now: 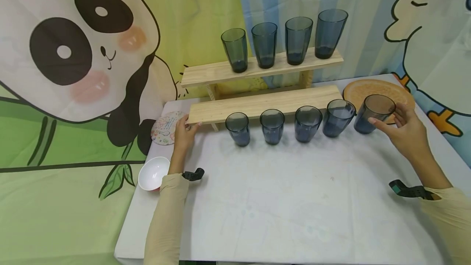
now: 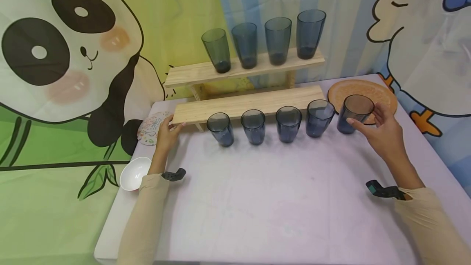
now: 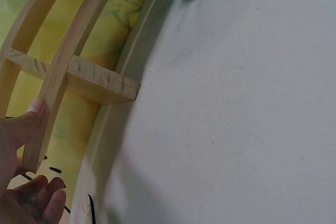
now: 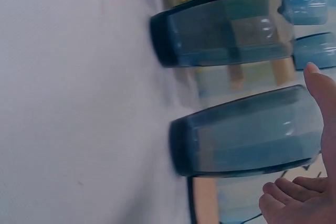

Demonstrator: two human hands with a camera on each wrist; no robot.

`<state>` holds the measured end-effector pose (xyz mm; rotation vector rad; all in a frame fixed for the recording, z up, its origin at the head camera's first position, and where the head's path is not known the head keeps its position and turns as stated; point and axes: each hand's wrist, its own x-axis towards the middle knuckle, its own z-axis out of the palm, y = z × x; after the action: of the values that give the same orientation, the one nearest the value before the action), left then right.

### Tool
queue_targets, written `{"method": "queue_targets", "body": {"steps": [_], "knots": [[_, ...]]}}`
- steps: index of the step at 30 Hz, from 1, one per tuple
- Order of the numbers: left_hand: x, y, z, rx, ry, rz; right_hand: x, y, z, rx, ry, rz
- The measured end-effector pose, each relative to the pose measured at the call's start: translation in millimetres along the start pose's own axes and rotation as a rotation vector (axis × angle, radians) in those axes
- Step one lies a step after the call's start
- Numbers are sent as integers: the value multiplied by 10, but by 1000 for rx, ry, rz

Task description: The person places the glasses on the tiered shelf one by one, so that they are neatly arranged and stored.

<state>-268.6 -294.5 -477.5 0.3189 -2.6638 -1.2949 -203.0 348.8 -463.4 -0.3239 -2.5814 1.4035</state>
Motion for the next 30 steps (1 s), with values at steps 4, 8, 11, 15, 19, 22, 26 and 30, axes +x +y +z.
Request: {"method": "queue_targets", "body": {"steps": [4, 8, 11, 15, 19, 22, 26, 30], "knots": [[9, -8, 7, -9, -8, -9, 59, 101, 111, 16, -20, 5], [12, -10, 10, -5, -11, -9, 92, 142, 175, -42, -1, 13], [10, -8, 12, -1, -9, -6, 104, 157, 202, -84, 41, 8], [11, -15, 7, -1, -3, -3, 112, 162, 222, -75, 81, -26], [11, -19, 4, -2, -3, -9, 116, 173, 229, -65, 96, -33], [7, -11, 5, -6, -4, -13, 114, 178, 229, -56, 107, -21], [1, -6, 5, -9, 0, -10, 108, 141, 215, -62, 125, -38], [-4, -4, -2, -2, -1, -15, 107, 21, 171, -67, 140, -66]]}}
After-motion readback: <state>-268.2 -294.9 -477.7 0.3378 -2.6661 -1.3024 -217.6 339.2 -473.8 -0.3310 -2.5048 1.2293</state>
